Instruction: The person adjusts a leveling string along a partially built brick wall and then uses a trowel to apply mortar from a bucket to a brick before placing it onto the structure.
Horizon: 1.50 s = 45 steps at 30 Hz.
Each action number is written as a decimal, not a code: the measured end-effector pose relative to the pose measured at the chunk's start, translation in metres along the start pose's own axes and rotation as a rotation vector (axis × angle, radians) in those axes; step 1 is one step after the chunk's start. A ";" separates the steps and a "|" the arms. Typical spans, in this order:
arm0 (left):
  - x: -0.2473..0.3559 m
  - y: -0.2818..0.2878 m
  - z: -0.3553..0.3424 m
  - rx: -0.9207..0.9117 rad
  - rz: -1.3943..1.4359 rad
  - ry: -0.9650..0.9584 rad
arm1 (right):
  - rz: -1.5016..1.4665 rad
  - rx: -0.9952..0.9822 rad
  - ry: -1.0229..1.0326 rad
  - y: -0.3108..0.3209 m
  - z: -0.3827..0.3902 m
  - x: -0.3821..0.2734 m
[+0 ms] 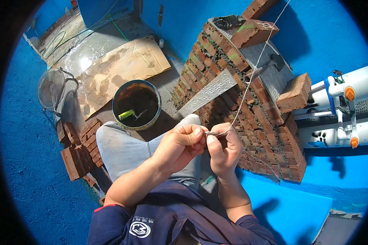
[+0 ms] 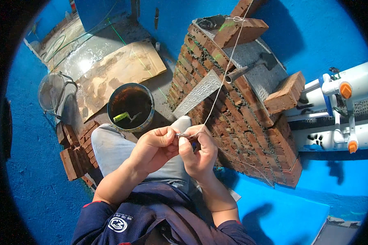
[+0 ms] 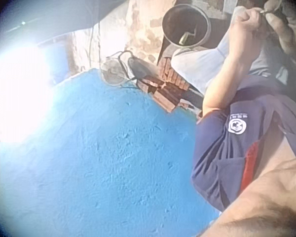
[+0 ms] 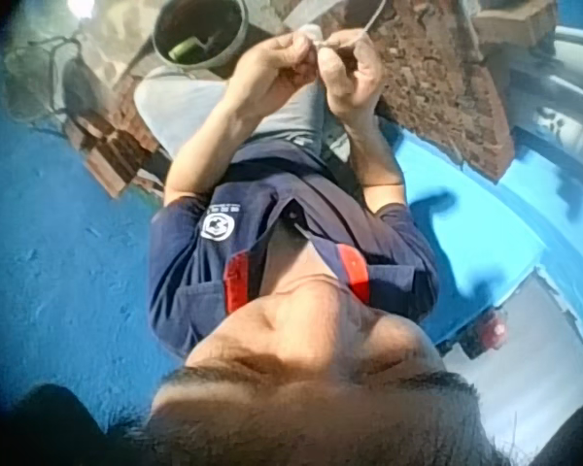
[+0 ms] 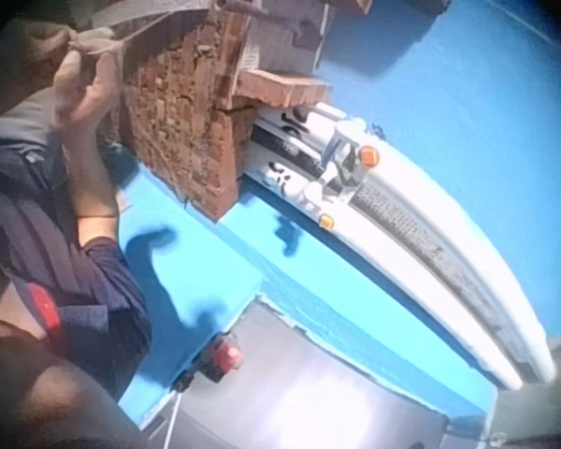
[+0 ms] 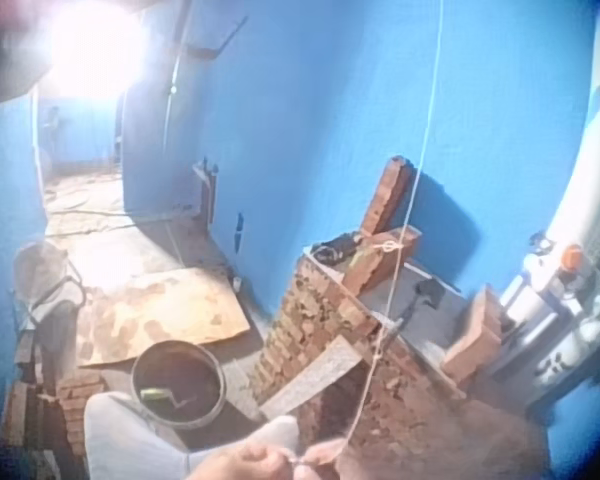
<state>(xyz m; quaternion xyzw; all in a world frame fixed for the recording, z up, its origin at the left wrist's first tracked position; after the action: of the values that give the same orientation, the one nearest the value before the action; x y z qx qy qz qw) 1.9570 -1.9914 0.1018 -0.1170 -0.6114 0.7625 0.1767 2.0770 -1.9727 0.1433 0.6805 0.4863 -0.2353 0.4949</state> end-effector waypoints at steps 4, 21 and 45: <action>-0.002 0.005 -0.002 0.047 0.051 0.050 | -0.118 -0.039 -0.096 -0.003 0.001 0.005; 0.016 0.001 -0.004 0.076 -0.679 -0.555 | -0.407 -0.278 -0.462 -0.012 -0.001 0.019; 0.007 0.021 -0.018 0.141 -0.346 -0.124 | -0.239 -0.125 -0.373 -0.009 0.005 0.022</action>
<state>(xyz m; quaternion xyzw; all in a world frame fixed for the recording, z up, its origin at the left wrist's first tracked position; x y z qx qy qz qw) 1.9549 -1.9769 0.0774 0.0498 -0.5770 0.7675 0.2747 2.0789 -1.9678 0.1198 0.5309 0.4774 -0.3834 0.5859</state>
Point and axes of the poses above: each hand's wrist, its own z-axis away from the middle knuckle, its own y-axis out of the back of the hand, x = y × z, the point moved 4 cm from there along -z, towards the middle knuckle, and after that the axes turned 14 degrees about z, right-handed, at the moved point
